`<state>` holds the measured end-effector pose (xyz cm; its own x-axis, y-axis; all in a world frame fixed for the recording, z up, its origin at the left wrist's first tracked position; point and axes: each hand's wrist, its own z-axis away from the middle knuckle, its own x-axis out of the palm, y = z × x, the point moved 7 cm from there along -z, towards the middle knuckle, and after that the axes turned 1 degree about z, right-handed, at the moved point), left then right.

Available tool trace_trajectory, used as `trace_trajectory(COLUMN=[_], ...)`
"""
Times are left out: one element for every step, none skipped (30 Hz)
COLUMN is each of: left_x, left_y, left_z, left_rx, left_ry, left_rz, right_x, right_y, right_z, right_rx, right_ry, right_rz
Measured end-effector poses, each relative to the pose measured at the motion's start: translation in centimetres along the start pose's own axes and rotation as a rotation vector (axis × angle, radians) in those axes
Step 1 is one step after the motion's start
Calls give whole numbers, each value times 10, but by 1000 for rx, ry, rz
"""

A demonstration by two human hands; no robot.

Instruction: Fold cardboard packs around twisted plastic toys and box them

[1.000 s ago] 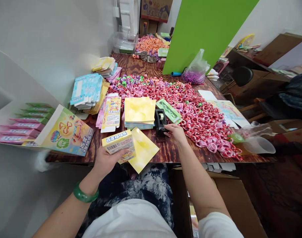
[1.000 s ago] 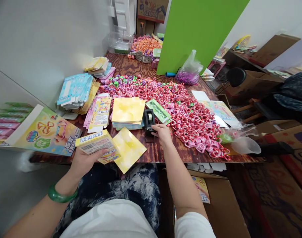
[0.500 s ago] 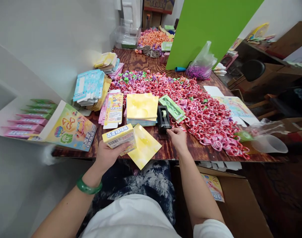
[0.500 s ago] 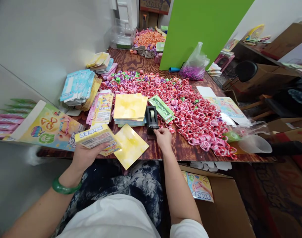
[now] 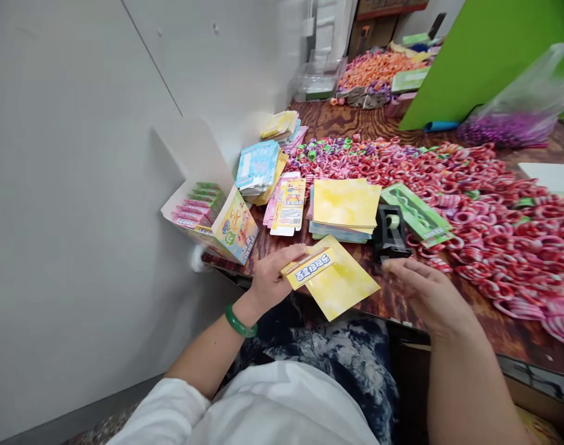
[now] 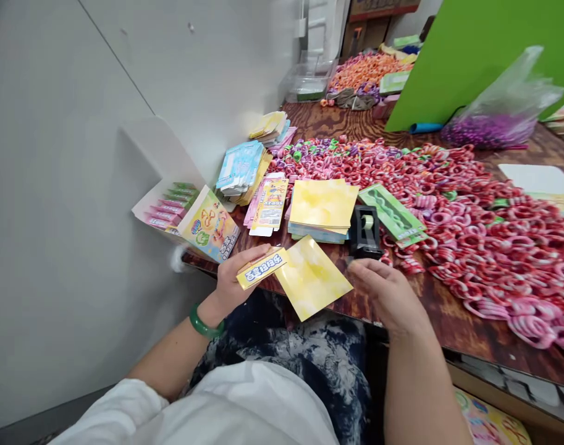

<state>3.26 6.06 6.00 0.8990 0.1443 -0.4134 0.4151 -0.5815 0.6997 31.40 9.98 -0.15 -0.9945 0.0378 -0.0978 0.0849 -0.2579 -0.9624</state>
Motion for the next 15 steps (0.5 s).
trace_trajectory(left_x=[0,1,2,4,5,6,7,7,7,7,6,6,5,5,4], left_y=[0,0,-1,-2,-2,-2,-1,0,0,1,2,2,2,1,1], left_z=[0,1,1,1,2,2,2,3,3,3,3,3,3,2,2], left_rx=[26,47,63,76,93,112,130,146,158,167,173,174,173,169,160], left_ry=[0,4,9,18,30,45,57,63,66,71,74,74,72,68,61], left_rz=[-40,-78,-115,-146,-170,-184,-190,-195,-201,-209,-220,-231,-241,-248,-252], right_x=[16,32,48,64,76,87,95,101,106,109,112,115,117,119,120], right_y=[-12,-25,-38,-49,-58,-63,-66,-67,-66,-65,-64,-63,-61,-61,-60], right_z=[14,28,39,49,55,59,61,62,62,62,61,60,59,58,57], right_rx=[8,10,9,3,-1,4,12,23,35,46,55,62,68,72,75], right_ry=[-72,-133,-203,-270,-318,-355,-382,-401,-417,-431,-442,-451,-457,-457,-451], right_rz=[-93,-168,-217,-252,-282,-304,-320,-331,-337,-341,-344,-346,-348,-348,-343])
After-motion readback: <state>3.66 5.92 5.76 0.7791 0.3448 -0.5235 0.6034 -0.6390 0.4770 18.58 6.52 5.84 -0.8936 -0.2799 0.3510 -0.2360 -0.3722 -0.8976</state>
